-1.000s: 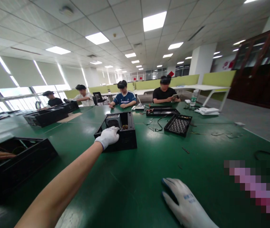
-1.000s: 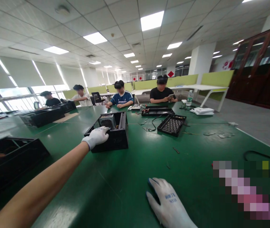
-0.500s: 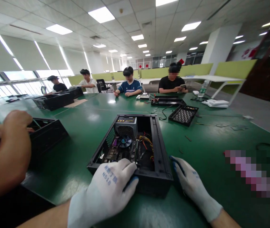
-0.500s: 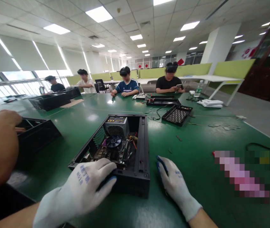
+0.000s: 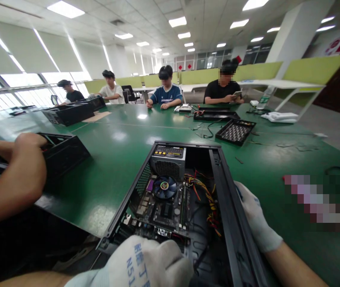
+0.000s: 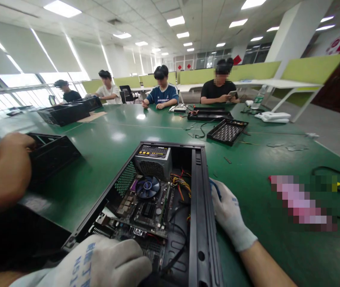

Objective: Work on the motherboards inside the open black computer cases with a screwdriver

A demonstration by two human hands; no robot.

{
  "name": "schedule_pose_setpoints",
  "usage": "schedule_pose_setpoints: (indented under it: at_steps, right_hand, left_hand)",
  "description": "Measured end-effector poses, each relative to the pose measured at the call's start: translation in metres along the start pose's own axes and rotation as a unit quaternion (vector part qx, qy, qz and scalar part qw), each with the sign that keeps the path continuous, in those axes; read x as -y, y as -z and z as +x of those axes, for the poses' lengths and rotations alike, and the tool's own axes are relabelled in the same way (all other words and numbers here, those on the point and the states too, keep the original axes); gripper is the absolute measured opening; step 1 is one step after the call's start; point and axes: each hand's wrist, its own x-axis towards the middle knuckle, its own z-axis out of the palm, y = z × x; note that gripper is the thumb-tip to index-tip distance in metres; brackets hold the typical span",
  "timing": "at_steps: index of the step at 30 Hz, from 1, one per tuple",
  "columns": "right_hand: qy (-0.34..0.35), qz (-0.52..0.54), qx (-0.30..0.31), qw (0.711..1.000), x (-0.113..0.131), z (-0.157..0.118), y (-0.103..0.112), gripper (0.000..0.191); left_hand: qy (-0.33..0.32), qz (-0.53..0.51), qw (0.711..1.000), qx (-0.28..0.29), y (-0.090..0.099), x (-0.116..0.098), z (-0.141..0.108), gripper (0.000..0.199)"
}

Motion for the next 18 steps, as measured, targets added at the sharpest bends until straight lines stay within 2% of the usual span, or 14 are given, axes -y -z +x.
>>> schedule_pose_setpoints:
  at_steps: [3,6,7,10,13,18]
  right_hand:
    - [-0.004,0.006,0.001,1.000,-0.002,-0.001,0.000,0.051]
    - [-0.007,0.012,0.004,1.000,-0.004,-0.003,-0.002,0.048]
    - [-0.006,0.012,0.005,1.000,-0.004,-0.003,-0.002,0.047]
    - [-0.002,0.003,0.010,1.000,-0.004,-0.004,-0.001,0.045]
    - [0.001,-0.004,0.014,1.000,-0.003,-0.004,0.001,0.049]
    - [-0.006,-0.015,0.014,1.000,-0.004,-0.003,0.001,0.051]
  left_hand:
    - [0.031,-0.052,0.998,-0.006,0.017,0.006,0.007,0.014]
    - [0.128,-0.012,0.991,-0.039,0.026,0.022,0.023,0.035]
    - [0.154,0.015,0.987,-0.035,0.027,0.030,0.031,0.041]
    - [0.189,0.083,0.978,0.036,0.024,0.055,0.058,0.056]
    - [0.211,0.108,0.965,0.117,0.017,0.078,0.085,0.062]
    - [0.231,0.123,0.942,0.211,0.003,0.104,0.112,0.055]
